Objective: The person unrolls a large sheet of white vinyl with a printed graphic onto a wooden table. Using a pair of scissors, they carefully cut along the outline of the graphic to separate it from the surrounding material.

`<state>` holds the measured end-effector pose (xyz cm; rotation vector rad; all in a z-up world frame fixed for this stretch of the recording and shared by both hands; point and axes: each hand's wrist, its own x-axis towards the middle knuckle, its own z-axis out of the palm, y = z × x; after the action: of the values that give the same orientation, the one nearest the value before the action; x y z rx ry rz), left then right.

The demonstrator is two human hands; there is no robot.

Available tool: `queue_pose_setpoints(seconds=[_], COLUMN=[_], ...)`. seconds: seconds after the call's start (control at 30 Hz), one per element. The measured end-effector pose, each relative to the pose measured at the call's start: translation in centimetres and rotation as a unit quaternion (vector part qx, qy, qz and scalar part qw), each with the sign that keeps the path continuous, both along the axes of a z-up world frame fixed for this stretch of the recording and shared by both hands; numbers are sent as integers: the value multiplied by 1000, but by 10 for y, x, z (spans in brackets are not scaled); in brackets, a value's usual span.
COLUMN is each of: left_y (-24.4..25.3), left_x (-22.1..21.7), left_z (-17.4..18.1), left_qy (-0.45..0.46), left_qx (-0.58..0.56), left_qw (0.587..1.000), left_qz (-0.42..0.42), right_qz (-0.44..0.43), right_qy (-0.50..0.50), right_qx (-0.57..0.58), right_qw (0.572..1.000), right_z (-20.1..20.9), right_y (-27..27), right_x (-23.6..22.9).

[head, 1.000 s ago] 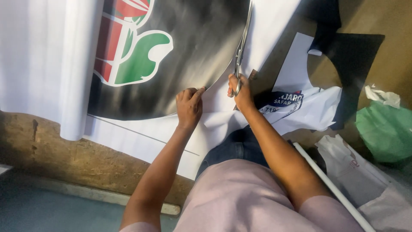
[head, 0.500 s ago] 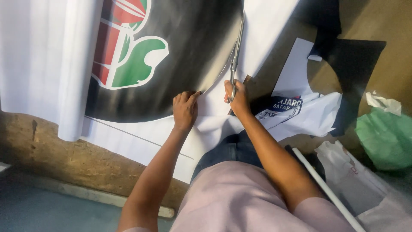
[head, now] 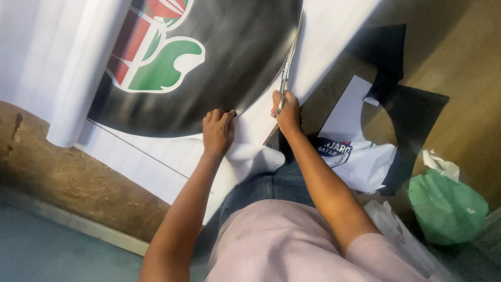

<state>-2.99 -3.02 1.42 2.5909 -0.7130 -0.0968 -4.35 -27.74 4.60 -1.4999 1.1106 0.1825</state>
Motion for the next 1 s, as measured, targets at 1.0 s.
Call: queue_pose_setpoints(seconds=[1.0], left_y=[-139], left_x=[76], left_z=[-53], left_qy=[-21], left_qx=[97], left_qw=[915], left_qz=[392], right_qz=[116], right_qy=[67], right_qx=[39], right_qw=[990], right_z=[32], right_y=[-75], right_x=[38])
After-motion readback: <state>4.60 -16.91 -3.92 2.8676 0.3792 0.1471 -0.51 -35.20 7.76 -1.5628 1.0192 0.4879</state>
